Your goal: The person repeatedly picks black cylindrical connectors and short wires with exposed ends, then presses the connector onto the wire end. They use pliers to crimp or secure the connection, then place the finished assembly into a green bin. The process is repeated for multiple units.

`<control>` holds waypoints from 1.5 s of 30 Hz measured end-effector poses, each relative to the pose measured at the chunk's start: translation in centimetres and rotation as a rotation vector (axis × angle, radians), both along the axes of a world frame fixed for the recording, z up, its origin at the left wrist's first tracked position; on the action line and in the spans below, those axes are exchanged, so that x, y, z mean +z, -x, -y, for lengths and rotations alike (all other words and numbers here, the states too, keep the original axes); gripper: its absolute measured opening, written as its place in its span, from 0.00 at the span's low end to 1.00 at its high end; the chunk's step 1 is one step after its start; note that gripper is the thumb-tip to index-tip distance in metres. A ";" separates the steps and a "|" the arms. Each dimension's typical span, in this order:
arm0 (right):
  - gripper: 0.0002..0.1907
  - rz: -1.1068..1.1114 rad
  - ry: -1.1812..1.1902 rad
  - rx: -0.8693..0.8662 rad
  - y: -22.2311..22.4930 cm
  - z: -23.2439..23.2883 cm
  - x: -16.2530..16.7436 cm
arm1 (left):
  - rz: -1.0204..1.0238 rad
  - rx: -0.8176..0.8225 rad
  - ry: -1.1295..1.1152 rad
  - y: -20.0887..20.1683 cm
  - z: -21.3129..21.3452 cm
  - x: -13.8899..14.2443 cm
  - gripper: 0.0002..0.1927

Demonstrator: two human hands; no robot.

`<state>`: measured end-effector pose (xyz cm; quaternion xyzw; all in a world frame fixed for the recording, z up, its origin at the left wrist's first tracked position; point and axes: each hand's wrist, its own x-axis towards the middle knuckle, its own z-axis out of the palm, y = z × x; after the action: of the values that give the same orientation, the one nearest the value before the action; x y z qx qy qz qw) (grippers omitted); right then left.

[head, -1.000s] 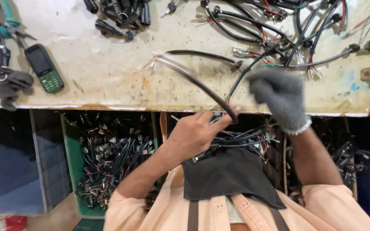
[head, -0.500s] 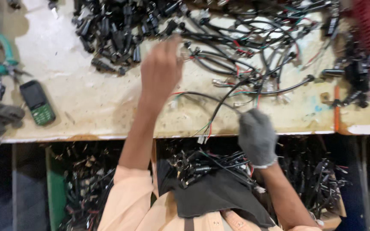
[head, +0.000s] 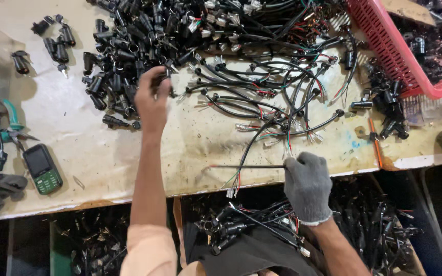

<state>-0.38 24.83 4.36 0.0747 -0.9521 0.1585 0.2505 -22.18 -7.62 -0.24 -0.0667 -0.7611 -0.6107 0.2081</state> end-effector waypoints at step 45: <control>0.09 0.142 -0.031 0.292 6.3 -5.4 1.8 | -0.126 -0.799 0.870 -24.8 -6.2 1.0 0.22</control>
<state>-6.66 30.21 6.14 0.2047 -0.9488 0.1834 0.1558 2.62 -1.44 0.77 -0.4633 -0.8435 -0.2688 -0.0395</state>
